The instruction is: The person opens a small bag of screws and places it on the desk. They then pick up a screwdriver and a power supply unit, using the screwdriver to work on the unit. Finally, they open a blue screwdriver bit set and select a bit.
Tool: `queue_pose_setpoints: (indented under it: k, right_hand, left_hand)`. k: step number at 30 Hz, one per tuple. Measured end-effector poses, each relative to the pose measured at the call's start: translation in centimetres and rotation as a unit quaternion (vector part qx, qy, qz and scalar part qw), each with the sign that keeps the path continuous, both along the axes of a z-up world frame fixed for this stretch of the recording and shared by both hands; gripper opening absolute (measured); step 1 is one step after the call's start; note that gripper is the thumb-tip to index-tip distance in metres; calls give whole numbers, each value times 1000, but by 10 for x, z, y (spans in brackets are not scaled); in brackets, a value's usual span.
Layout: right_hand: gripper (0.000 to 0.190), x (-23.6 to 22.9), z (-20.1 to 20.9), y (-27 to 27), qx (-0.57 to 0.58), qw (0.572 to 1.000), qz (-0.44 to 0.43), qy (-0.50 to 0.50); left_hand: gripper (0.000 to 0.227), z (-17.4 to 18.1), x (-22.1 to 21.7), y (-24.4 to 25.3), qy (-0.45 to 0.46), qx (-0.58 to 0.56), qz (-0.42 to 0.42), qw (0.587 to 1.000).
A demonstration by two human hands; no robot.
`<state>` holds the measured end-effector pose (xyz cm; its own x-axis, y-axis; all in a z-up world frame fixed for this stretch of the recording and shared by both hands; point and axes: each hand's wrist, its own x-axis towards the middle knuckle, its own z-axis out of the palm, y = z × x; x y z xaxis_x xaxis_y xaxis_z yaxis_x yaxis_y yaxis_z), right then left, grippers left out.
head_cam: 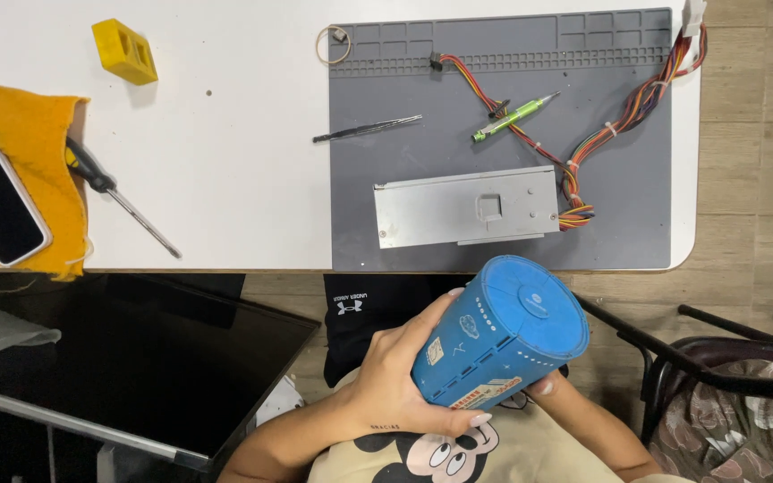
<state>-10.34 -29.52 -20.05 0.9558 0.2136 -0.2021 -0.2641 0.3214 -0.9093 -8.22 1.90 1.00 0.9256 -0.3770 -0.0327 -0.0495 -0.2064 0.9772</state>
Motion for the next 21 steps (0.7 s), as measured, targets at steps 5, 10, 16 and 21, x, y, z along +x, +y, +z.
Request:
queue_pose_setpoints:
  k: [5,10,16,21]
  right_hand:
    - [120,17,32,26,-17,1000,3,3]
    - [122,31,147,82,-41,999,-19,13]
    - [125,13,170,69,-71,995,-61,17]
    - [127,6,175,64,-86,994,-72,17]
  left_hand:
    - [121,16,8,-2,69,50,-31,996]
    - [141,18,15,-11,213,-74,-92,970]
    - [136,18,32,-32,374,-136,-147,906]
    - [135,20,30,-35,341,-149,-142,917]
